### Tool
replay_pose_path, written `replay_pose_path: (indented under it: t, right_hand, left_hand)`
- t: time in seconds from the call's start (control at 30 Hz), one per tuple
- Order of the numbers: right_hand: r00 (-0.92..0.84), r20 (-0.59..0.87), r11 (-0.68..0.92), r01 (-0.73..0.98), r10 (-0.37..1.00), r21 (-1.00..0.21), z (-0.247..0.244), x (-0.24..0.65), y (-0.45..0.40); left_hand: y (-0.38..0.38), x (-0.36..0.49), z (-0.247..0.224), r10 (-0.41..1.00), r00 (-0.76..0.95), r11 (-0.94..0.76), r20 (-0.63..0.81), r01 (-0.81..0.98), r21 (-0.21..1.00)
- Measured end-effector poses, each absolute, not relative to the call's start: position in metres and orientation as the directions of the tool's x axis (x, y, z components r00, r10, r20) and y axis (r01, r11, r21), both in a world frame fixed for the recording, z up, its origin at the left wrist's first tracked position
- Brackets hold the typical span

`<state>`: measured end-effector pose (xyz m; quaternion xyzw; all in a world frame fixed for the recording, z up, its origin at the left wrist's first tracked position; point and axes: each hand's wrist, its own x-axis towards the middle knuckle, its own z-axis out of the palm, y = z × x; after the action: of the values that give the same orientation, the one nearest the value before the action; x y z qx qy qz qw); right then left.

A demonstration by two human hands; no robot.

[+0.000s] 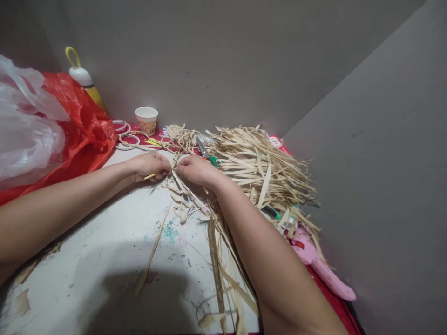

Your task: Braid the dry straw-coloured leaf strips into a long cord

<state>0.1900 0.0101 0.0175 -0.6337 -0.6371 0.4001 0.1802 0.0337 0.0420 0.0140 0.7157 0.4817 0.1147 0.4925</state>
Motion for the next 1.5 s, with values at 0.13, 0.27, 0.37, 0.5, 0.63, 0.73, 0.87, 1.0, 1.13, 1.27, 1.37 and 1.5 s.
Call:
replay_pose_path:
  t: [0.13,0.27,0.37,0.5,0.63,0.73,0.87,1.0,1.13,1.27,1.37,1.5]
  right_hand:
    - [-0.105,-0.280,-0.154,0.631,0.954,-0.761,0.017,0.188,0.010]
    - [-0.148,-0.339,-0.222,0.512,0.929,-0.830,0.022,0.188,0.008]
    - [-0.208,-0.400,-0.300,0.389,0.892,-0.871,0.028,0.187,0.006]
    - [-0.243,-0.431,-0.321,0.387,0.869,-0.865,0.029,0.178,0.002]
    - [-0.203,-0.427,-0.264,0.538,0.881,-0.800,0.025,0.167,-0.002]
    - [-0.172,-0.404,-0.193,0.671,0.899,-0.716,0.024,0.163,-0.005]
    - [-0.176,-0.288,-0.007,0.843,0.941,-0.537,0.026,0.158,-0.009]
    - [-0.225,-0.157,0.165,0.932,0.962,-0.322,0.032,0.153,-0.015]
    - [-0.377,-0.283,0.237,0.874,0.882,-0.425,0.049,0.160,-0.022]
    - [-0.255,-0.283,-0.042,0.671,0.925,-0.740,0.061,0.184,-0.015]
    - [-0.039,-0.158,-0.122,0.465,0.987,-0.877,0.055,0.196,-0.003]
    - [-0.046,-0.274,-0.240,0.354,0.961,-0.904,0.035,0.192,0.008]
  left_hand:
    - [0.043,0.034,0.012,0.776,0.518,0.124,-0.361,0.436,0.891]
    - [0.042,0.036,0.012,0.775,0.511,0.175,-0.373,0.393,0.903]
    - [0.040,0.036,0.013,0.775,0.509,0.200,-0.374,0.364,0.910]
    - [0.040,0.035,0.014,0.754,0.541,0.217,-0.373,0.331,0.918]
    - [0.043,0.033,0.013,0.748,0.545,0.251,-0.378,0.294,0.922]
    - [0.045,0.032,0.013,0.730,0.554,0.301,-0.401,0.266,0.916]
    - [0.046,0.032,0.013,0.705,0.579,0.342,-0.410,0.229,0.911]
    - [0.048,0.033,0.011,0.717,0.570,0.328,-0.401,0.232,0.916]
    - [0.051,0.031,0.012,0.689,0.593,0.383,-0.418,0.192,0.904]
    - [0.054,0.027,0.015,0.618,0.645,0.444,-0.449,0.185,0.877]
    - [0.057,0.025,0.017,0.573,0.675,0.491,-0.466,0.173,0.854]
    - [0.058,0.024,0.015,0.563,0.696,0.487,-0.445,0.155,0.860]
